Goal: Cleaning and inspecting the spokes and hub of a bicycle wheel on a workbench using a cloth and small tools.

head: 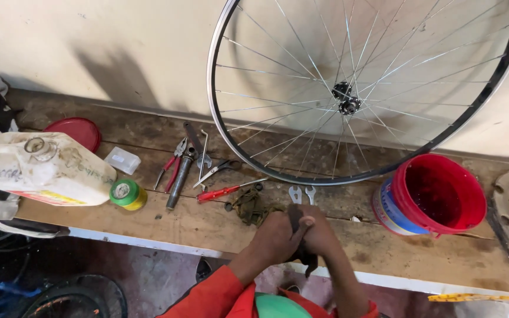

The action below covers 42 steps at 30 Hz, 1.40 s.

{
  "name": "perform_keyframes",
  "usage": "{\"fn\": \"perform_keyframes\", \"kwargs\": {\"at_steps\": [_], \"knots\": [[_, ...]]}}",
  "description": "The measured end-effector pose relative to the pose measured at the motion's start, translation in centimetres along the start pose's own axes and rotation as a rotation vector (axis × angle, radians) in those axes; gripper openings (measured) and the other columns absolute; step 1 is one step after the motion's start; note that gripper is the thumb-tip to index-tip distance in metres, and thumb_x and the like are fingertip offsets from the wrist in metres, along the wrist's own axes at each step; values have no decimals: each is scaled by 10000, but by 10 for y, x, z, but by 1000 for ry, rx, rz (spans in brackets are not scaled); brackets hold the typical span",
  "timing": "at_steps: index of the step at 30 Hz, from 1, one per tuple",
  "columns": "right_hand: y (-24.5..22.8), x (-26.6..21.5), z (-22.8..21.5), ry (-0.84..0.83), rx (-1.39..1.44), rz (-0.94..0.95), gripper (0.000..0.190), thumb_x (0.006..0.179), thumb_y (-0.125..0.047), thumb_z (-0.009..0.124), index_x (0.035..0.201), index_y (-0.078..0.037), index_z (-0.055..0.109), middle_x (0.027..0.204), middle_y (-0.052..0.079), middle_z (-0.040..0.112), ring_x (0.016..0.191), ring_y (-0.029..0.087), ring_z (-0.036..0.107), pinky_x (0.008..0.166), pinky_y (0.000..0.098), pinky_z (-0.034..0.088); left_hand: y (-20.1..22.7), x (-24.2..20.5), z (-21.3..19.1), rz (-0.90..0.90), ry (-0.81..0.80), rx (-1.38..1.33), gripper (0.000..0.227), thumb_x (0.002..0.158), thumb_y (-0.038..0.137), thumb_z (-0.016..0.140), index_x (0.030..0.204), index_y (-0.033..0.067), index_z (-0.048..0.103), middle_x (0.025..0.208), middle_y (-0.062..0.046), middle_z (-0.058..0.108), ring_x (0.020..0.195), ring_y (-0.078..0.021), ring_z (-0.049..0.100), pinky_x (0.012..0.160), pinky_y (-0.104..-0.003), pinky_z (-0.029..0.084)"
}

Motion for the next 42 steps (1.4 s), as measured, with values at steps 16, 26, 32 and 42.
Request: {"fn": "perform_keyframes", "kwargs": {"at_steps": [16, 26, 32, 42], "knots": [[-111, -33, 28, 68, 0, -344, 1123, 797, -855, 91, 1540, -14, 118, 1622, 204, 109, 1508, 368, -19, 1205, 479, -21, -41, 22, -18, -117, 314, -1060, 716, 954, 510, 403, 1535, 121, 253, 1636, -66, 153, 1522, -207, 32, 1210, -393, 113], [-107, -42, 19, -248, 1026, -456, 834, 974, -676, 397, 1448, 10, 409, 1475, 209, 473, 1416, 326, 404, 1176, 474, 279, -94, 24, -32, -393, 413, -1711, 370, 978, 492, 539, 796, 178, 613, 712, 2, 612, 666, -152, 635, 644, -306, 558], [-124, -20, 3, 211, 276, -362, 420, 918, -345, 562, 1221, -69, 651, 1244, 85, 706, 1165, 206, 669, 994, 337, 504, -67, 5, -45, -312, 198, -1781, 762, 933, 686, 342, 1230, 49, 637, 1207, -213, 659, 1098, -332, 629, 974, -424, 491], [6, 69, 69, 190, 92, -179, 314, 957, -334, 429, 1102, -117, 606, 1003, 106, 681, 910, 269, 633, 806, 382, 409, -26, -42, -57, -368, -82, -1128, 856, 859, 665, 342, 1543, 162, 234, 1616, -61, 244, 1486, -185, 223, 1158, -383, 271]]}}
Point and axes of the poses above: each hand's wrist, its own x-axis towards the middle knuckle, its own z-axis out of the palm, y = z × x, the point moved 5 cm from there along x, towards the middle knuckle
